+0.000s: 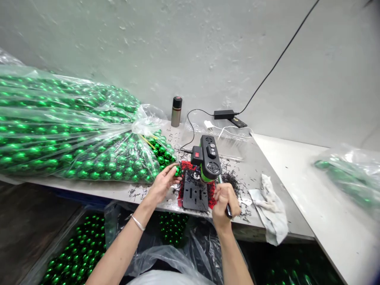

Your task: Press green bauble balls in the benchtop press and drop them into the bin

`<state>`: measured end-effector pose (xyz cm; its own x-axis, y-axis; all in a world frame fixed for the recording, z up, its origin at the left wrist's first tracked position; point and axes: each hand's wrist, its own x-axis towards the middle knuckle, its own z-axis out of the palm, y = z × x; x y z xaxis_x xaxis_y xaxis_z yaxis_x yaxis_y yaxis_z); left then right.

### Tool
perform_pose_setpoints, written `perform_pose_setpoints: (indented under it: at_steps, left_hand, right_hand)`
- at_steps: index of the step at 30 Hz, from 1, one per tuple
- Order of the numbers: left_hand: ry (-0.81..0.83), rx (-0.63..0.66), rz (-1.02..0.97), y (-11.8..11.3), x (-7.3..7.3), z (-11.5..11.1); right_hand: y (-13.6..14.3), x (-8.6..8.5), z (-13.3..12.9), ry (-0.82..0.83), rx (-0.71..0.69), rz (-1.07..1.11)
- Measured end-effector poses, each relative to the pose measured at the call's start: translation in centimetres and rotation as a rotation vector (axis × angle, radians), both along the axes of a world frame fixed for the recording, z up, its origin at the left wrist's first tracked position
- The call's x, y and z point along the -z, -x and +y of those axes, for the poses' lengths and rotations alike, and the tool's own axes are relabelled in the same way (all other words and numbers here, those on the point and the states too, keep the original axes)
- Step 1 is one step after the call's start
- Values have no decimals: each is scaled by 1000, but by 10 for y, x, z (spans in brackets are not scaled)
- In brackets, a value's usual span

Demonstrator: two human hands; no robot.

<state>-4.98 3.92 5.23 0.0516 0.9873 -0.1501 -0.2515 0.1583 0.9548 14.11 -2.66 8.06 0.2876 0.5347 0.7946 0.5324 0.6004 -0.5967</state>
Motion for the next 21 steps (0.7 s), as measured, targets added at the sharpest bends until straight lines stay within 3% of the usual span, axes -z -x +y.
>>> perform_pose_setpoints:
  at_steps: [3,7,10,15,21]
  left_hand:
    - [159,40,-253,-17,17,-10]
    - [186,73,-154,-34,37,-15]
    - [33,114,143,-44,47,-18]
    - [-386,183,630,-54,54,-23]
    - [-679,204,869,-58,65,-22]
  right_hand:
    - [-1,-7,0,9,-6,-34]
    - [-2,-22,3,37,-12,-35]
    - [-2,-33,6,37,-2,-28]
    - [-3,-37,8,37,7,-44]
    - [-4,-31,6,30,-2,-70]
